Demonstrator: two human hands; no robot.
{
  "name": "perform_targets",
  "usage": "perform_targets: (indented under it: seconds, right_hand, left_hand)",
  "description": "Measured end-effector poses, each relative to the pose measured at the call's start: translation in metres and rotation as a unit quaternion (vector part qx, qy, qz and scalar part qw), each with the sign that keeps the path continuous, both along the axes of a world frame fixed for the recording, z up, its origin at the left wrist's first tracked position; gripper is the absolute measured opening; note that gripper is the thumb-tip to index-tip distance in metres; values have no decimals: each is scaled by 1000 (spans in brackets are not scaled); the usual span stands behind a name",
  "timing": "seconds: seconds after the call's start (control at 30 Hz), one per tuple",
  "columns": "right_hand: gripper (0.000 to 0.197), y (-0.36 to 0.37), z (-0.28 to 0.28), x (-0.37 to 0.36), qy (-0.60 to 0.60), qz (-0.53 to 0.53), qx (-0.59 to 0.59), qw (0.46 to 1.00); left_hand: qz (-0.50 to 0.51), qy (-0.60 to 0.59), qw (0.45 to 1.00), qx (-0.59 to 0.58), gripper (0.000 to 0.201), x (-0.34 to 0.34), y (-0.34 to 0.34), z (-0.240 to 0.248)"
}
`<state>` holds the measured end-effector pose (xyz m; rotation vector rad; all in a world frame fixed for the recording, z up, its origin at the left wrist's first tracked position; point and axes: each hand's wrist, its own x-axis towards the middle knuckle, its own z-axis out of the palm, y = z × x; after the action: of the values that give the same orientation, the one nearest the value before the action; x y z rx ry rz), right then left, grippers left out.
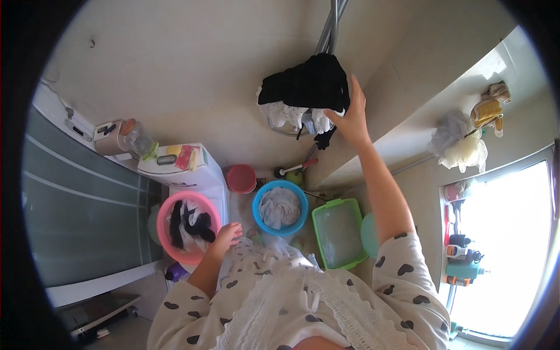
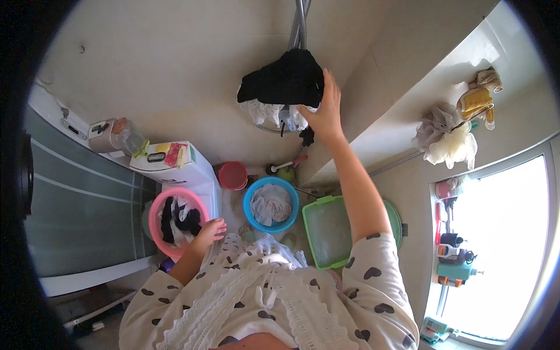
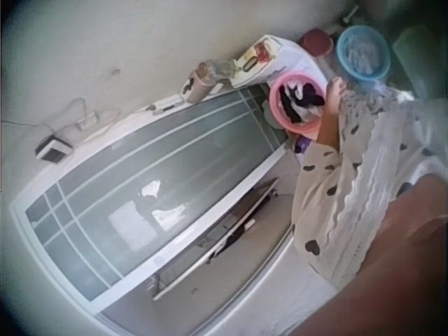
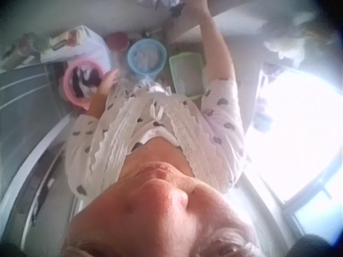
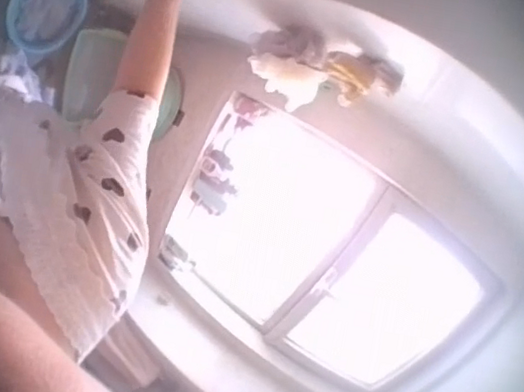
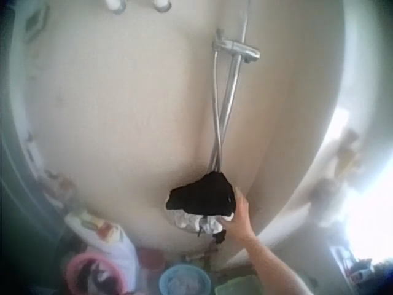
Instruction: The person washes, rinses, and wrings out clothes by hand under running water, hangs garments onto a shower pipe, and empties a basin before rinsing more clothing.
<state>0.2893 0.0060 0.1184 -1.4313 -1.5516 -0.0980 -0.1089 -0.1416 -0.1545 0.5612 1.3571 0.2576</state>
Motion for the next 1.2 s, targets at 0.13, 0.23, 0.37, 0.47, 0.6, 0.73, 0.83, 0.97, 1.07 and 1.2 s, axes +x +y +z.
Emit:
perform_targets:
  seconds: [0.13,0.23,0.37,0.47,0.6,0.73,0.83,0.97,1.07,1.2]
  right_hand:
    - [79,48,12,31,152,81,-50,984]
    - [76,50,33,31,-12,-26,-172,985]
    - [42,40,61,18,-173,-97,-204,959]
    - [32,30,55,24,-196,-123,-94,968]
    - [31,-4,64,1,-181,-70,3,981]
    - [31,-38,78,-14,-59,-53,16,997]
    - [33,-40,60,-8,80,-21,-7,997]
    - [35,-46,10,-12,123,18,-57,991]
    - [37,-71,3,-4,152,45,-70,985]
    - [35,-105,35,-23,69,129,-82,986]
  left_hand:
    - [31,-13,999,16,46,0,-3,8]
    - [48,-14,998,40,44,5,-6,19]
    - [11,-9,997,73,42,31,6,41]
    - [-19,-64,989,132,44,70,29,73]
    - [-24,-179,951,252,62,115,57,135]
    - [110,-356,904,207,78,161,91,203]
    - [147,-660,735,59,69,205,157,209]
    - [176,-586,781,124,66,263,213,175]
    - [162,-603,745,236,71,269,213,168]
    - [125,-642,746,126,77,248,205,196]
